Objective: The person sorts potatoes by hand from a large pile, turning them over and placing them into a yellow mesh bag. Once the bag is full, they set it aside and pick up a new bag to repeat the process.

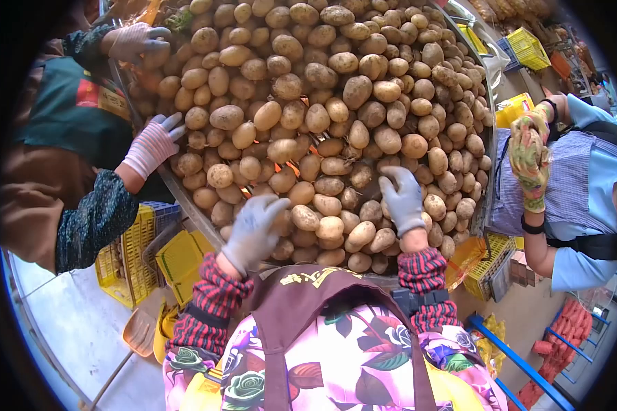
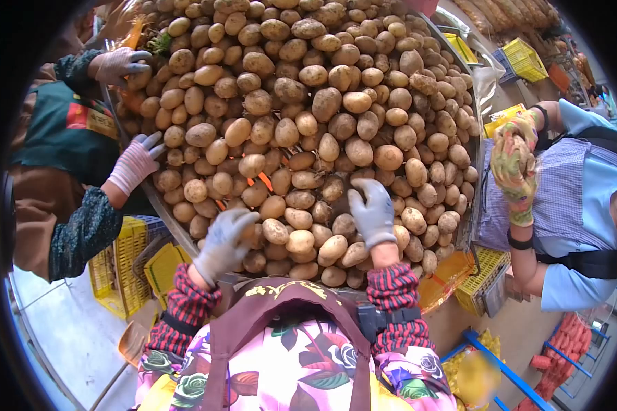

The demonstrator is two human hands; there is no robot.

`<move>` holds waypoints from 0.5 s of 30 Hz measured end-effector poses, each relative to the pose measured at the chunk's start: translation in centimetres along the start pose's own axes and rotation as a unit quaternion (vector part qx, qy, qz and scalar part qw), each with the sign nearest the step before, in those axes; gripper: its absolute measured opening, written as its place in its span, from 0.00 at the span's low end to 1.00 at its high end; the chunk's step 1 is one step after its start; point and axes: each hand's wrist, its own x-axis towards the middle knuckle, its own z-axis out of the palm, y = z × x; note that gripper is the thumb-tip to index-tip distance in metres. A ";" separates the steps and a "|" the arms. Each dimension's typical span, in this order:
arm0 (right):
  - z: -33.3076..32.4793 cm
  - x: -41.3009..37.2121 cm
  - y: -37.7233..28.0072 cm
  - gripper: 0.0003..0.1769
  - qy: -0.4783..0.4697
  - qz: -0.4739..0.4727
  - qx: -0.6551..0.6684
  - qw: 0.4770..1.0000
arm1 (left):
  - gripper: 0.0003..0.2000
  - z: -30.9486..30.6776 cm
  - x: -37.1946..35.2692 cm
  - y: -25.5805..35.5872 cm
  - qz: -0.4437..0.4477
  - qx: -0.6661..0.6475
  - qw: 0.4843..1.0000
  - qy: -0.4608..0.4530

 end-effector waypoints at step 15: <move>0.3 -0.7 -0.7 0.26 -0.096 0.030 0.012 0.995 | 0.26 1.0 11.2 1.6 0.002 0.142 0.986 0.084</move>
